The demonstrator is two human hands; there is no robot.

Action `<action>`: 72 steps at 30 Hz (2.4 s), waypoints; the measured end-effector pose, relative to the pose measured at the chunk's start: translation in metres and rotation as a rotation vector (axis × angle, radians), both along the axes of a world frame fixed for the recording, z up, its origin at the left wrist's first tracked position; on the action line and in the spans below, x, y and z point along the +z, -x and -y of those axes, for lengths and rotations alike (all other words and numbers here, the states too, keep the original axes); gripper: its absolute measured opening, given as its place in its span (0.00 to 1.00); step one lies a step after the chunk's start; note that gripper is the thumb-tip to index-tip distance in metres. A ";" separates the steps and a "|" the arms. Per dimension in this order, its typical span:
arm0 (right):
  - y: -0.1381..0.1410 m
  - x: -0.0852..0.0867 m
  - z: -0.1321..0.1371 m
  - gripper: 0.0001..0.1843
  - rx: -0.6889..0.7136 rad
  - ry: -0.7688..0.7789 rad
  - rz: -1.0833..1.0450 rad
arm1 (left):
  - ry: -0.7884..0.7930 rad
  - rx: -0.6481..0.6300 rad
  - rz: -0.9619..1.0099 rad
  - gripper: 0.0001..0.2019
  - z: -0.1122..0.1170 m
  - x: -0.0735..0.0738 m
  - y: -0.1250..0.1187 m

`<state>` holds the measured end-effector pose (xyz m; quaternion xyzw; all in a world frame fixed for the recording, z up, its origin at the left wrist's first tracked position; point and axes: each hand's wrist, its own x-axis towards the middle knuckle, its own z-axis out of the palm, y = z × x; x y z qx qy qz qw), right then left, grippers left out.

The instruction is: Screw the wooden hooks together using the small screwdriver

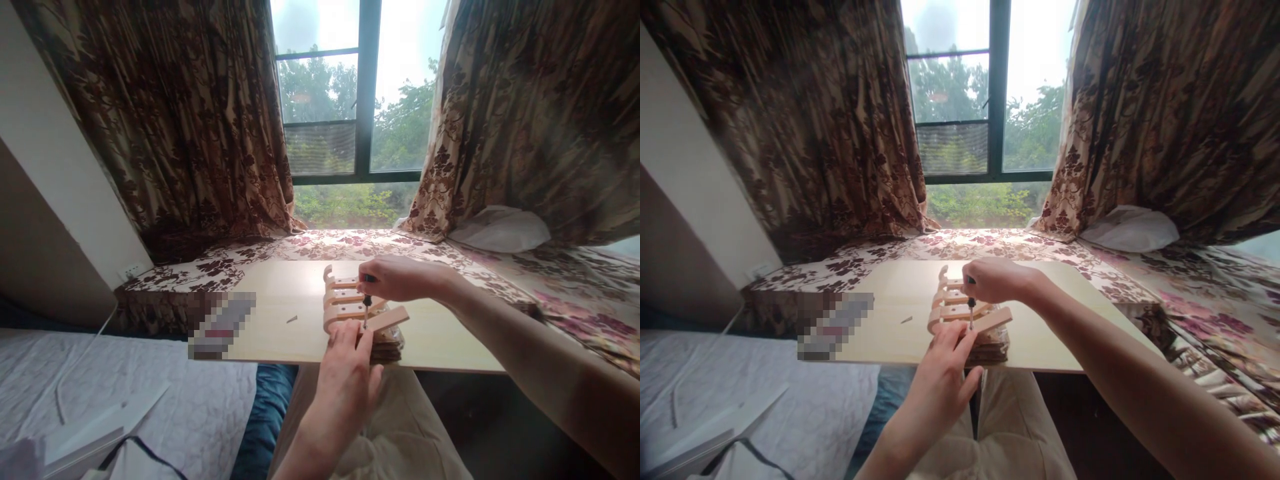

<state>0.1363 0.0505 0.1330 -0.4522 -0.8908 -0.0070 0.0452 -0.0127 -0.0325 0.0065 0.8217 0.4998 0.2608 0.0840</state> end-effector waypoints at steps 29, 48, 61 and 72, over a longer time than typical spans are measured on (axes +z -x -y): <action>0.001 0.000 -0.003 0.15 0.022 -0.014 0.001 | -0.002 -0.013 -0.012 0.25 -0.001 -0.001 0.000; -0.003 -0.001 -0.002 0.08 0.097 0.053 -0.052 | -0.012 -0.005 -0.019 0.26 0.000 0.000 -0.001; 0.007 -0.011 0.006 0.09 -0.067 -0.050 -0.021 | -0.133 0.088 -0.095 0.30 0.003 -0.022 -0.006; 0.005 -0.014 0.010 0.09 -0.069 -0.085 -0.067 | -0.256 0.047 -0.155 0.32 -0.009 -0.044 0.004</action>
